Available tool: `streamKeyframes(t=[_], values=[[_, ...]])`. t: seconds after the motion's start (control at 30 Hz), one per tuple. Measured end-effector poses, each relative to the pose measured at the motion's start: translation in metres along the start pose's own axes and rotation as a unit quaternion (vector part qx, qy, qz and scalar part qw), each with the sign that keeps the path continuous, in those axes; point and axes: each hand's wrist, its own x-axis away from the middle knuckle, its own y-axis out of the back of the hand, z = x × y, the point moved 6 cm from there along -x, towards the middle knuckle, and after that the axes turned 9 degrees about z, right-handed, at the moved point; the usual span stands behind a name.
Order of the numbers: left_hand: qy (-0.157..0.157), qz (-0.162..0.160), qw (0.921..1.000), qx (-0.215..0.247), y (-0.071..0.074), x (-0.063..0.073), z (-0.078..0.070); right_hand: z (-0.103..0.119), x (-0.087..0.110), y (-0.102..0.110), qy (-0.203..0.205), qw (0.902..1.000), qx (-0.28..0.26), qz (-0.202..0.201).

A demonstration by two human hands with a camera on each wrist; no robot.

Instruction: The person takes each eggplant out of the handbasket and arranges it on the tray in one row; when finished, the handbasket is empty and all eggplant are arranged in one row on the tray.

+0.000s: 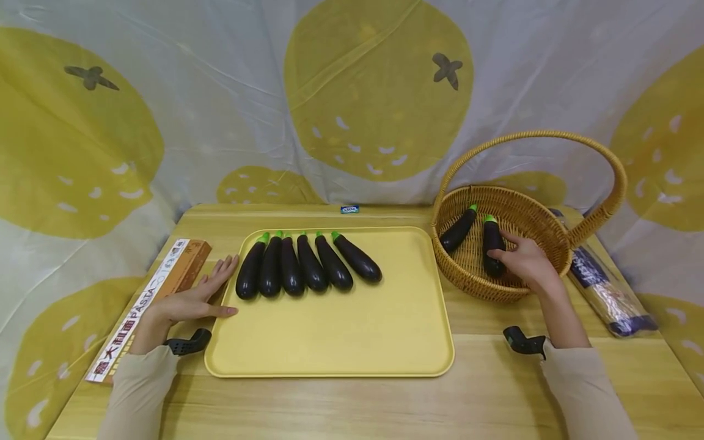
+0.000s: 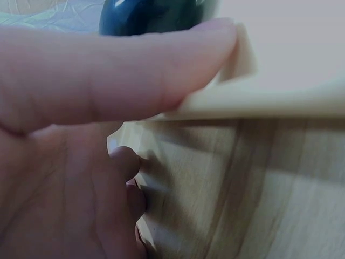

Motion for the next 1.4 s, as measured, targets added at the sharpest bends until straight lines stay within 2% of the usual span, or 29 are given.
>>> streamKeyframes(t=[0.1, 0.37, 0.67, 0.87, 1.03, 1.23, 1.4], values=[[0.0, 0.0, 1.0, 0.003, 0.0, 0.001, -0.001, -0.001, -0.001, 0.0, 0.0, 1.0, -0.003, -0.004], [-0.004, 0.0, 1.0, 0.003, 0.001, 0.0, -0.002, 0.003, -0.004, -0.004, 0.035, 0.9991, 0.003, 0.023], [0.001, -0.004, 1.0, -0.002, 0.001, 0.001, 0.0, 0.003, -0.006, -0.001, 0.034, 0.9992, 0.009, -0.02], [0.003, -0.001, 1.0, -0.005, 0.0, 0.001, 0.0, 0.002, -0.003, -0.003, 0.038, 0.9984, 0.034, -0.022], [0.004, -0.002, 0.9999, -0.01, 0.0, -0.001, -0.001, 0.0, 0.001, -0.001, 0.033, 0.9987, 0.015, -0.037], [0.001, 0.0, 0.9999, -0.012, 0.0, -0.002, -0.001, 0.009, 0.016, 0.004, 0.039, 0.9975, 0.003, -0.06], [0.004, -0.004, 0.9999, -0.009, 0.001, 0.0, 0.0, 0.023, 0.039, 0.009, 0.055, 0.996, 0.012, -0.07]])
